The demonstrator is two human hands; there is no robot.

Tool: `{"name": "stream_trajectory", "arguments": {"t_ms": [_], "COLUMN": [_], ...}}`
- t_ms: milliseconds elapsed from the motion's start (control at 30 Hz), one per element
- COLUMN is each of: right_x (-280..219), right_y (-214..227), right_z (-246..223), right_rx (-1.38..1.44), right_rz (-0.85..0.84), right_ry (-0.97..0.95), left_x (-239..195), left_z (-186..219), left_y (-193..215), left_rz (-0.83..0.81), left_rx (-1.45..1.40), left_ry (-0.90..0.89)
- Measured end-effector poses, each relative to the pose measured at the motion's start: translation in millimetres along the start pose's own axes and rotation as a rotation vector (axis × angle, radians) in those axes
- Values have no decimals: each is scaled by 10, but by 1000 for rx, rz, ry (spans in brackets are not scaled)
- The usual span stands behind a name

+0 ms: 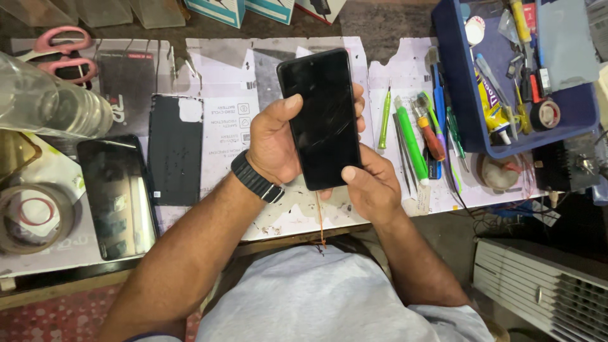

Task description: The person handles several smartphones on a cluttered workbench, turning them over to show front and back sides, pressing buttons to wake screens, and briefly interacting with the touch interface. The person also picks up and sets down a phone case.

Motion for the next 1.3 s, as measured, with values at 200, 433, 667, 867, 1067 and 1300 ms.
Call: {"name": "stream_trajectory", "arguments": {"t_ms": [200,433,667,867,1067,1300], "right_x": [7,21,-12,-303,-297,118], "right_y": [46,-36,-9,-116,-392,-297], "right_z": [82,60,105,-535,-461,-639], "right_rx": [101,29,-228,-1295,-1688,-1693], "right_rz": [5,-42,86,313,-201,-65], "right_ry": [-97,-91,-146,458,644,539], "left_x": [-6,-4,64,80,86,72], "left_z": [-40,-32,53,-37,-134,-182], "left_y": [108,156,267,345,344,277], "left_rz": [21,22,81,91,97,73], "left_rx": [62,61,50,91,102,109], "left_ry": [-45,-82,-108,-9,24,38]}}
Point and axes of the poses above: each hand's wrist, its own x-axis towards the middle knuckle, its own y-axis out of the back of the hand, z = x × y, the point moved 8 cm from there along x, towards the middle knuckle, and after that the axes turned 5 degrees about x, right-handed, at the moved point
